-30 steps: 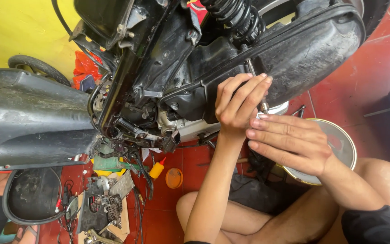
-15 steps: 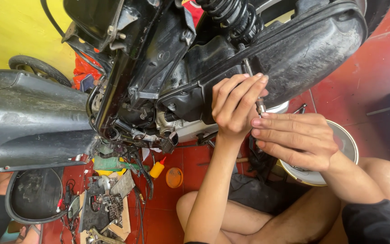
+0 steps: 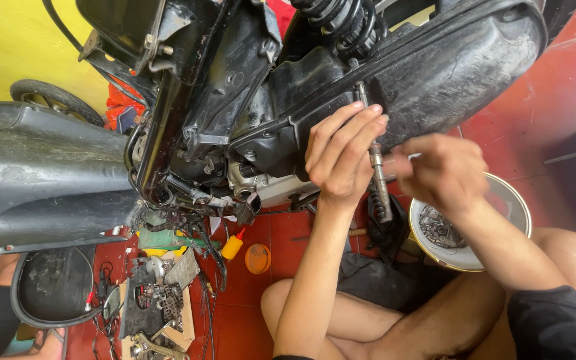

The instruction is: The person is sitting on the floor repairing a motorcycle, using a screwdriver and socket wrench to work on the engine area and sorting through a bucket of screws.

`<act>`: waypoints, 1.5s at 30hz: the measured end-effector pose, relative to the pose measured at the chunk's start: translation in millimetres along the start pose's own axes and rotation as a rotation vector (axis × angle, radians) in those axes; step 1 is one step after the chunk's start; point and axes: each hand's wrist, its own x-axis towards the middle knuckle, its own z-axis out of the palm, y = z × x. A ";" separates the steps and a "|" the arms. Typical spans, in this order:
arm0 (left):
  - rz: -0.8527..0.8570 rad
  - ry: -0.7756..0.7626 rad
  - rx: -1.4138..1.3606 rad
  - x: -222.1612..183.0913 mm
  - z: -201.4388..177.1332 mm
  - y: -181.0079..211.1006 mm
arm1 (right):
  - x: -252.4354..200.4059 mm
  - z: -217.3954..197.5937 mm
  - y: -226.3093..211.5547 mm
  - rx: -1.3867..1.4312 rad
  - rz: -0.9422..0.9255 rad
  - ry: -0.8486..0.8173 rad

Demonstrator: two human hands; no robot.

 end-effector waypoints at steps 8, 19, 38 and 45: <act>0.034 0.225 -0.023 -4.2 16.4 -9.5 | 126.9 -158.3 27.3 1.532 -0.976 0.293; -0.001 0.089 0.010 -3.8 6.4 -3.4 | 149.3 -197.5 36.6 1.600 -1.055 0.109; 0.029 0.095 -0.029 -6.0 6.9 -2.6 | 131.6 -164.8 36.2 1.752 -0.969 0.155; 0.033 0.062 -0.028 -7.7 6.7 -2.3 | 105.6 -146.4 17.9 1.796 -0.794 0.362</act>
